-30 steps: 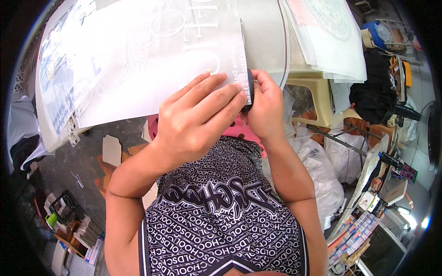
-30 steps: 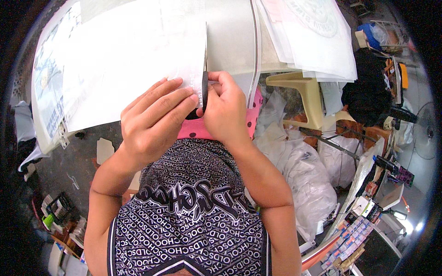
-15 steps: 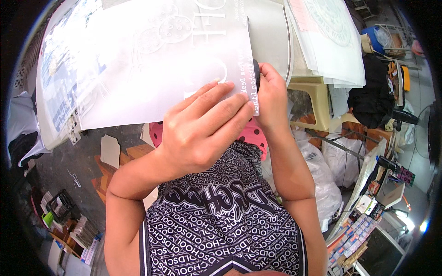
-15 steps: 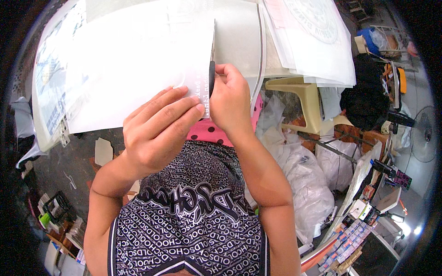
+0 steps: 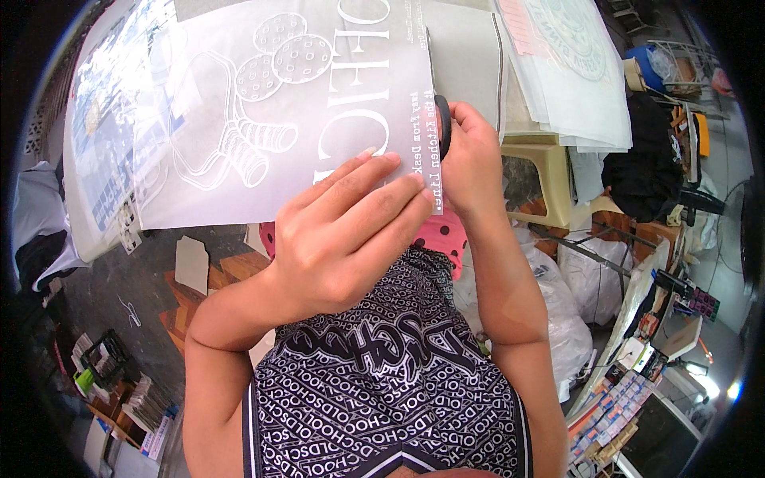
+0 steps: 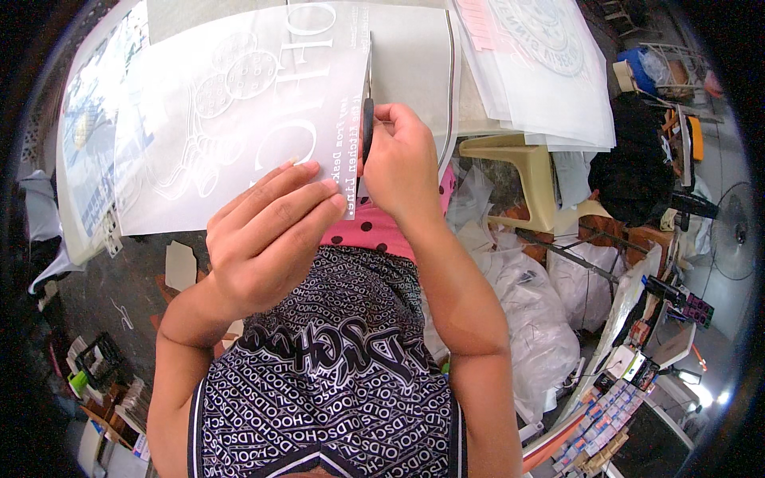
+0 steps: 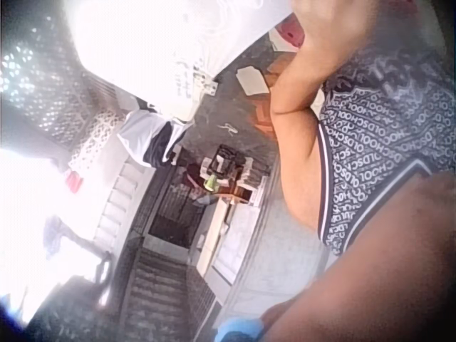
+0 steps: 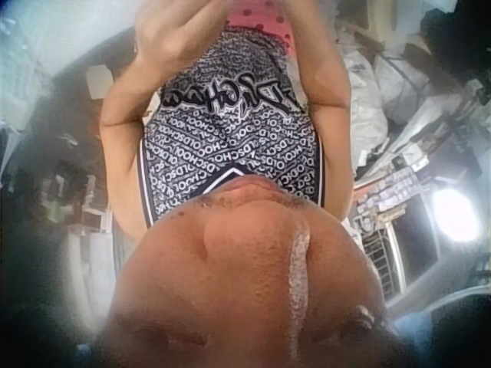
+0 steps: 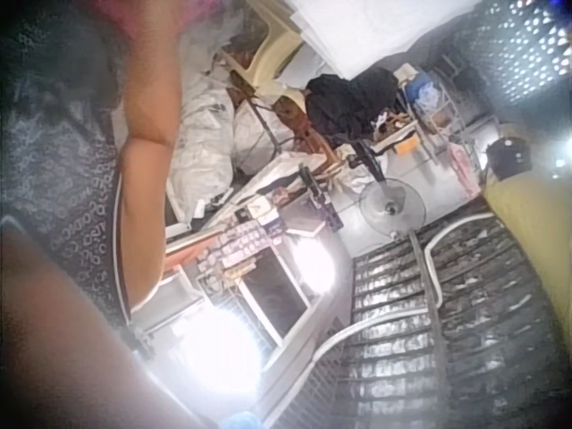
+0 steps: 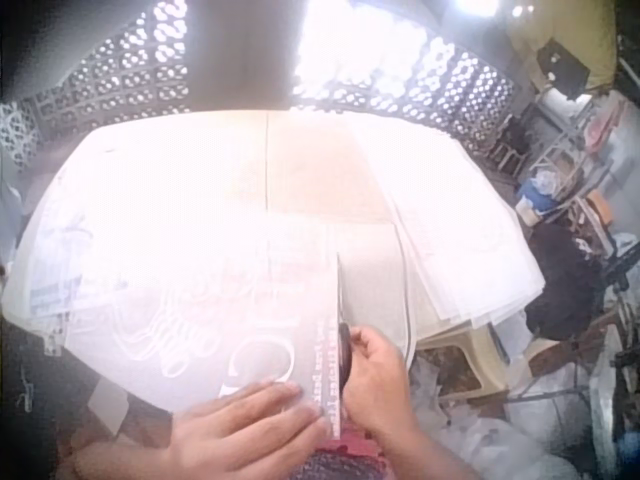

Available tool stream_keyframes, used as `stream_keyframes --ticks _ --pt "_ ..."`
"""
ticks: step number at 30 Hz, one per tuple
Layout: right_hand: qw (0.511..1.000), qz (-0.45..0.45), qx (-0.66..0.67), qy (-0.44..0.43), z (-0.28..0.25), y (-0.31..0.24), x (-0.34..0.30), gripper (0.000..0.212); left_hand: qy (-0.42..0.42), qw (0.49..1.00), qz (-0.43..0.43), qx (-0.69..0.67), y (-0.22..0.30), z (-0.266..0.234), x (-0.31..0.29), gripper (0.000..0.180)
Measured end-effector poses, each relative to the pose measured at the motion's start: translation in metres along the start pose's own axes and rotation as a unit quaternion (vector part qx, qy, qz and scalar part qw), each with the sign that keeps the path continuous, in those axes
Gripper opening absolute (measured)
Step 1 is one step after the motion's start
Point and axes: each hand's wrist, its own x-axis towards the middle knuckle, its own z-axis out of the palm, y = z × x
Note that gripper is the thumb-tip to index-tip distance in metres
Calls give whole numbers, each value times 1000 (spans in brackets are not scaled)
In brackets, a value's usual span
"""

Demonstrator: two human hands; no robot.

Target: The person cuts out several printed designs from translucent sheets using scissors on a white table.

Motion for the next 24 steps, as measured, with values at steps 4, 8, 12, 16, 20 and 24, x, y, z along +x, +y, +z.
stream_keyframes --ticks 4,8,12,16,20,24 --pt "1000 -3 30 4 1 1 1 26 -1 1000 0 1 2 -3 1 24" --pt "1000 -22 -8 2 2 -4 13 26 -5 1000 7 -1 4 -6 -1 25" --pt "1000 -4 11 -6 1 -6 33 27 -25 1000 -4 -5 11 -18 3 25" --pt "1000 10 -7 -3 5 -17 43 28 -18 1000 -4 -4 11 -19 4 27" --pt "995 -55 -73 28 4 1 61 29 -8 1000 -12 -19 9 -15 0 28" --pt "998 20 55 -14 1 -16 60 34 -28 999 -30 -31 15 -16 5 26"
